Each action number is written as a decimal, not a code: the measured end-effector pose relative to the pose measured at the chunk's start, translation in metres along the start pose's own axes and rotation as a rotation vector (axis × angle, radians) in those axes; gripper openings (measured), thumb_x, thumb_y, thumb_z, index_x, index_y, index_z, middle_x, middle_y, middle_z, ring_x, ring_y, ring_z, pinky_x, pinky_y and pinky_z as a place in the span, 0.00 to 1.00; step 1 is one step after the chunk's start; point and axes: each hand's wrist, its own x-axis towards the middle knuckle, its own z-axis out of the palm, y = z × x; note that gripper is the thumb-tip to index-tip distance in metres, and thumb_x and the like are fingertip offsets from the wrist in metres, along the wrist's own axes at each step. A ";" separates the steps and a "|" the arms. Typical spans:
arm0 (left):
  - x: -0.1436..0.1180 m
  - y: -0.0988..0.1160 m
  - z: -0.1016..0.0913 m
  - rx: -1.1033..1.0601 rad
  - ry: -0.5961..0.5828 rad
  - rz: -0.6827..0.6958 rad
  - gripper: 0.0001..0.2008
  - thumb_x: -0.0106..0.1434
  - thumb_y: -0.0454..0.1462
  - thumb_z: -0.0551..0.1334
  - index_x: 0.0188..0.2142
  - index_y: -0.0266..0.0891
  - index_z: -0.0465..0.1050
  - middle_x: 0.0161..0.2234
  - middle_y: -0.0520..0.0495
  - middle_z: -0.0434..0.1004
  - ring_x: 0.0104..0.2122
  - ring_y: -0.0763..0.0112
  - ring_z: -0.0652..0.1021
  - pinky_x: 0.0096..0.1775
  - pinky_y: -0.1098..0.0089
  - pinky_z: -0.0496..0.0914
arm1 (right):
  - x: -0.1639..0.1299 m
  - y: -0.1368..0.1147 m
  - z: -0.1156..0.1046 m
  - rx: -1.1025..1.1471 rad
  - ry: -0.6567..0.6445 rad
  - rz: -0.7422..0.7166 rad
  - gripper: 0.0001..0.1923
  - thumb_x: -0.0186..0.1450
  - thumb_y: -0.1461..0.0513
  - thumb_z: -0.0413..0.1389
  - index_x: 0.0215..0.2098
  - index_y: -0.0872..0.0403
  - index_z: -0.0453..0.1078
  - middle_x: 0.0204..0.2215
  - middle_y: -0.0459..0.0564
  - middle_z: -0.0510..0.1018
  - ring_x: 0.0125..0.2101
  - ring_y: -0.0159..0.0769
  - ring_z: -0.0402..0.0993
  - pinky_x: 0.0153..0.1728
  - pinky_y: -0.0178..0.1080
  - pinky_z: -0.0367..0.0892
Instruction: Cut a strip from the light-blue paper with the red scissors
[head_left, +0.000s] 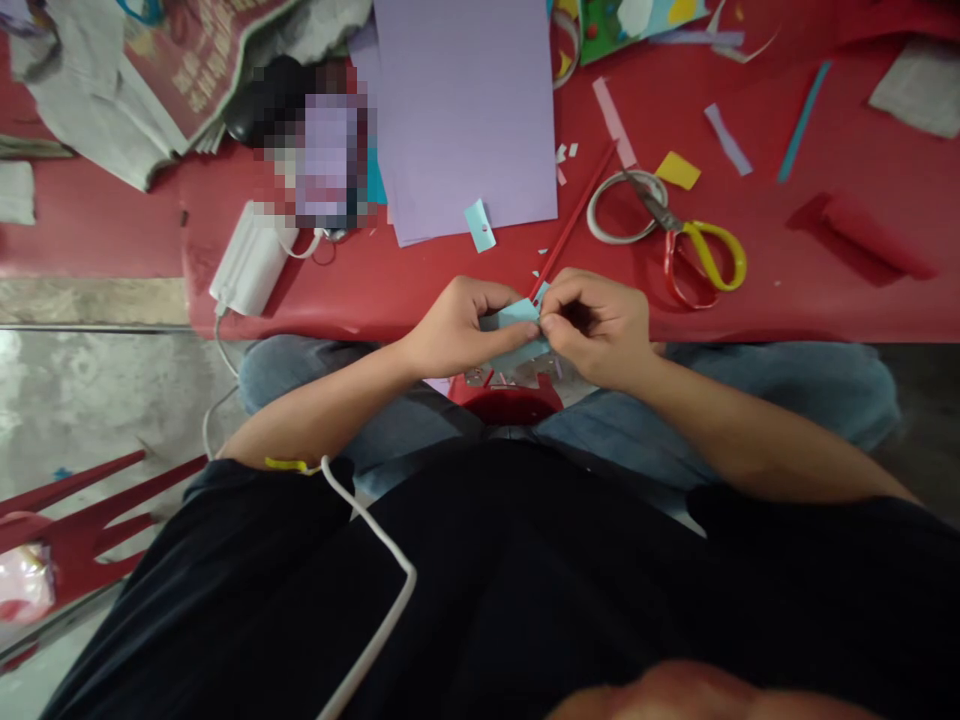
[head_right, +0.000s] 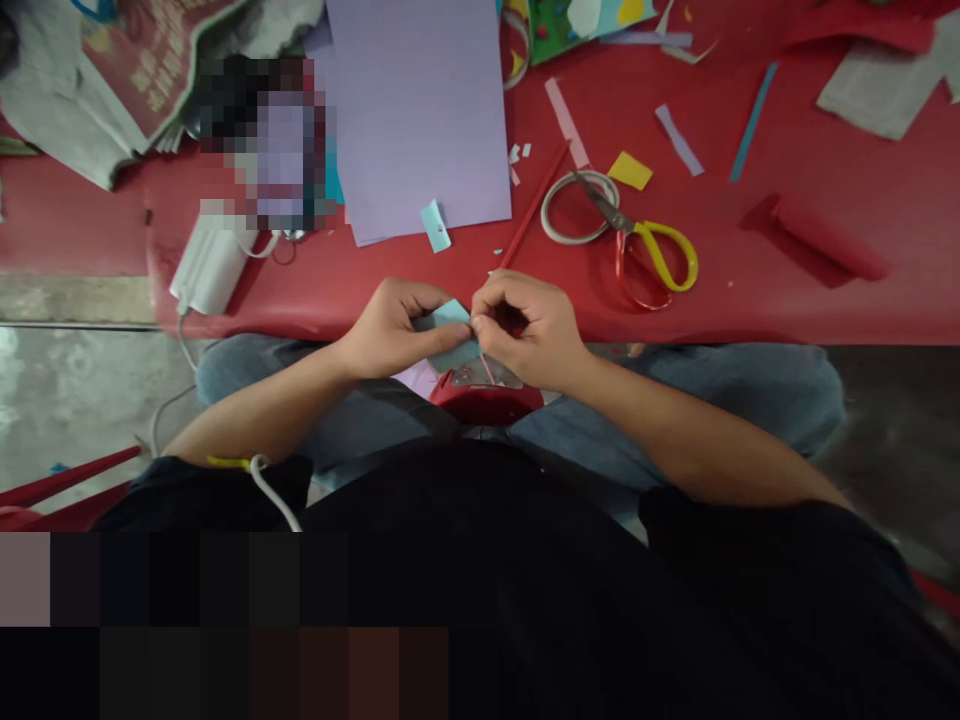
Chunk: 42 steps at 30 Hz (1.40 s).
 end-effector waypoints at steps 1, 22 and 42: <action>0.000 0.000 0.000 0.008 0.010 -0.007 0.14 0.69 0.41 0.72 0.32 0.32 0.80 0.26 0.49 0.74 0.25 0.77 0.71 0.26 0.75 0.63 | 0.000 0.000 0.000 0.008 0.004 0.009 0.04 0.67 0.64 0.63 0.34 0.49 0.74 0.29 0.45 0.74 0.28 0.34 0.68 0.32 0.41 0.64; 0.001 -0.015 0.003 -0.143 0.236 -0.129 0.07 0.65 0.30 0.67 0.42 0.36 0.81 0.36 0.47 0.84 0.32 0.69 0.83 0.35 0.70 0.78 | 0.006 -0.012 -0.047 -0.321 -0.344 0.359 0.13 0.66 0.59 0.71 0.30 0.50 0.72 0.25 0.43 0.75 0.24 0.32 0.66 0.27 0.40 0.61; -0.004 -0.024 0.013 -0.089 0.172 -0.124 0.19 0.72 0.50 0.71 0.36 0.36 0.79 0.29 0.47 0.78 0.28 0.72 0.78 0.29 0.72 0.70 | -0.012 -0.016 -0.009 -0.425 -0.016 0.181 0.17 0.79 0.53 0.55 0.33 0.50 0.72 0.24 0.46 0.76 0.24 0.35 0.68 0.28 0.41 0.63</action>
